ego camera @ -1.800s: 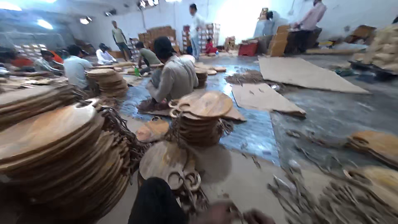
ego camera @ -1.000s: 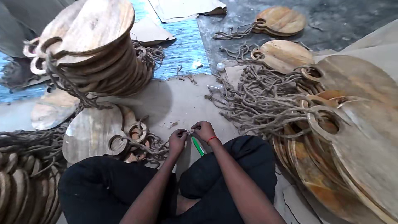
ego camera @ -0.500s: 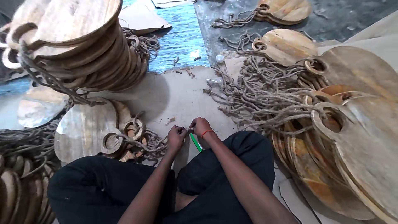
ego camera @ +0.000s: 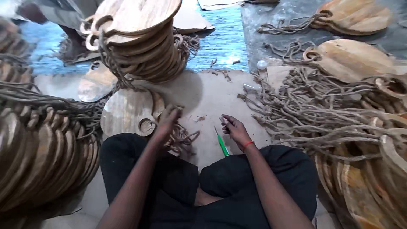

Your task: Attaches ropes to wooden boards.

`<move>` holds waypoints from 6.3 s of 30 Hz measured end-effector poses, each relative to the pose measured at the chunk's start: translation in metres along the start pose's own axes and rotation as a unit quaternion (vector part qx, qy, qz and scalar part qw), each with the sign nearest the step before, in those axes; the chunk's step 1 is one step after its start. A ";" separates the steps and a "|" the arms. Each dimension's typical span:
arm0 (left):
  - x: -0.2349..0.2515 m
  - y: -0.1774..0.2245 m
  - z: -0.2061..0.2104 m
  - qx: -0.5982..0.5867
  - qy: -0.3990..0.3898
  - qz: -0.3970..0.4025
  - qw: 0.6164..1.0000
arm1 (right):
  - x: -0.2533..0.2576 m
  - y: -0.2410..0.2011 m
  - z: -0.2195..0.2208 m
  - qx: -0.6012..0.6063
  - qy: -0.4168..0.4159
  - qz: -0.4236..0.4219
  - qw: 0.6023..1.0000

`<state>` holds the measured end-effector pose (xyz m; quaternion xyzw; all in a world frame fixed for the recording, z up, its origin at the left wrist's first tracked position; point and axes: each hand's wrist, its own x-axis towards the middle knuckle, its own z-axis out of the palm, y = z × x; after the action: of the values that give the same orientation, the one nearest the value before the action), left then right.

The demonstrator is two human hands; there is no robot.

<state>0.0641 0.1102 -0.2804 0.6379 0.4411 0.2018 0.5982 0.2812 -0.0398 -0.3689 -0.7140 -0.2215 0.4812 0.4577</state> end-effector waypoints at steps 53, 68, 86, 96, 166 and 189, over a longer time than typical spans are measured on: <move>-0.036 0.047 -0.152 0.637 0.140 0.083 0.754 | 0.021 -0.017 0.187 -0.131 -0.077 -0.078 0.985; -0.050 0.087 -0.164 0.513 0.287 0.311 0.747 | 0.014 -0.037 0.178 -0.038 0.068 -0.109 0.991; -0.071 0.066 -0.188 0.462 0.507 0.253 0.682 | -0.017 -0.084 0.081 -0.224 -0.145 -0.269 0.925; -0.031 0.058 -0.058 0.525 0.206 0.125 0.817 | -0.014 -0.043 -0.050 -0.158 0.046 -0.193 0.967; 0.040 -0.108 0.127 0.218 -0.043 -0.129 0.966 | 0.056 0.020 -0.004 -0.301 -0.047 0.058 0.951; 0.032 -0.090 0.102 0.113 -0.132 -0.071 0.982 | 0.009 -0.011 -0.039 0.299 0.148 0.031 0.942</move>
<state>0.1320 0.0671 -0.3943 0.6896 0.4227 0.0217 0.5877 0.3216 -0.0449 -0.3595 -0.6134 0.0248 0.4283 0.6631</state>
